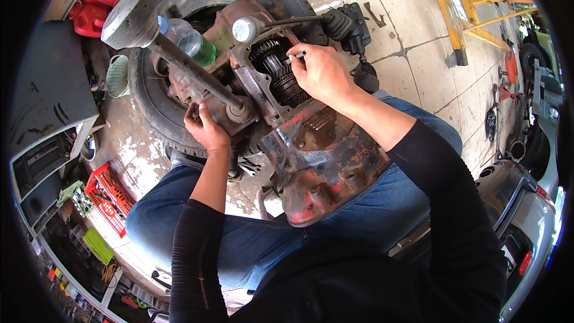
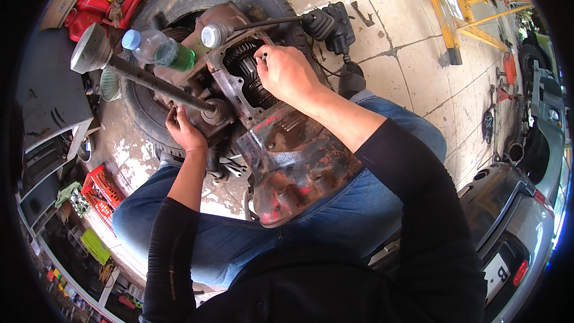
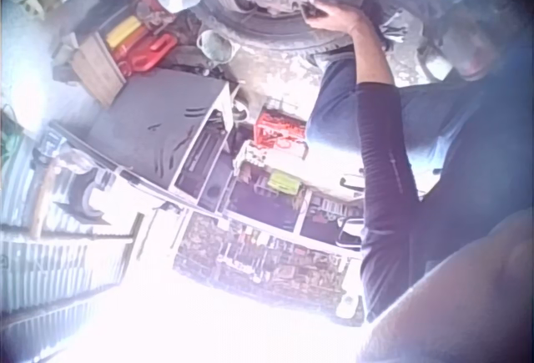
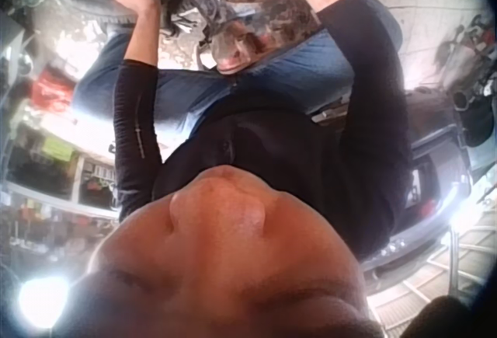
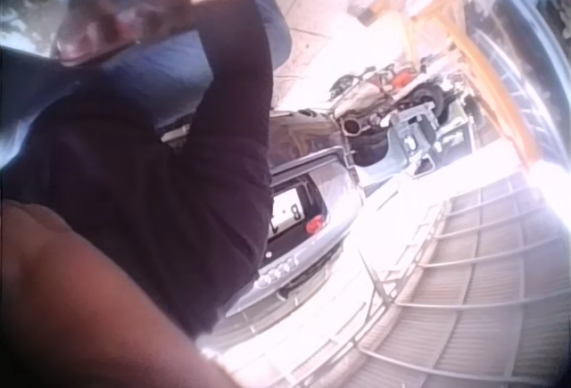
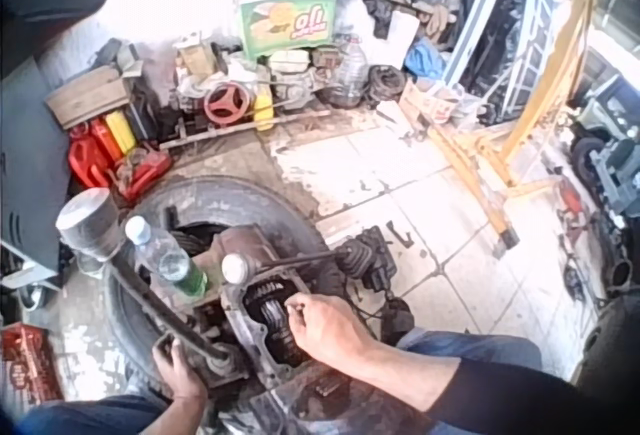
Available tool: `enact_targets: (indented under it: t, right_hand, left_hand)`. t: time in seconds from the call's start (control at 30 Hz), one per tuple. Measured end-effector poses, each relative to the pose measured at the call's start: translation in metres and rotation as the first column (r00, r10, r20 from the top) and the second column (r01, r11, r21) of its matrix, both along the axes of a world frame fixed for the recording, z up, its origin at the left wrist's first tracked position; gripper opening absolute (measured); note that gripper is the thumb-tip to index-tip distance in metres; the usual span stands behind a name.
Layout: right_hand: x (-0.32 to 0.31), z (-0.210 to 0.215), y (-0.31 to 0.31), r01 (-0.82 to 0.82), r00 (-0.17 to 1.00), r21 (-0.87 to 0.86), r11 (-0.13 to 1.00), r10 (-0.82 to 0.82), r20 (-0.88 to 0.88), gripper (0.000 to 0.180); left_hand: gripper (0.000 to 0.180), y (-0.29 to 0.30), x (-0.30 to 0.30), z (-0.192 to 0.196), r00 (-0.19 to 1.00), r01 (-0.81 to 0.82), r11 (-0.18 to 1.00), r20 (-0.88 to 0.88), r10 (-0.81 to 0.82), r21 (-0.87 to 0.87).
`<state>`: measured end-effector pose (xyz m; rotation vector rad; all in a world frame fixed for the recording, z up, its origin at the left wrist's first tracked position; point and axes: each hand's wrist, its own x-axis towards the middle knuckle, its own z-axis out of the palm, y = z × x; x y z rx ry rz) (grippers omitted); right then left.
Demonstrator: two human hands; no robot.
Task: The person sits on the floor and uses a small metal tool to manipulate internal gears of a mechanical assembly resting on their lap. They repeatedly probe and adjust the gears while occasionally repositioning the assembly.
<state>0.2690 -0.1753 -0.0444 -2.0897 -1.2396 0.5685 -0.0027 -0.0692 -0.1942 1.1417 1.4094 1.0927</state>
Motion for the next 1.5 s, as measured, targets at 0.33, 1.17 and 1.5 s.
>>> enact_targets:
  t: [0.33,1.17,1.5]
  right_hand:
    - [-0.002,0.005,0.001,-0.05,0.998,0.009,0.999,0.05,0.045,0.013]
    - [0.004,-0.007,0.012,-0.164,0.978,0.036,0.986,0.167,-0.122,0.012]
    - [0.006,-0.023,0.014,-0.043,0.986,0.085,0.995,0.056,-0.159,0.012]
  left_hand:
    - [0.051,-0.001,0.0,0.002,0.998,-0.01,1.0,-0.07,0.011,0.007]
    - [0.05,0.003,-0.003,-0.012,0.997,-0.026,0.999,-0.066,0.028,0.03]
    - [0.049,0.002,-0.001,-0.004,0.998,-0.019,0.999,-0.065,0.021,0.037]
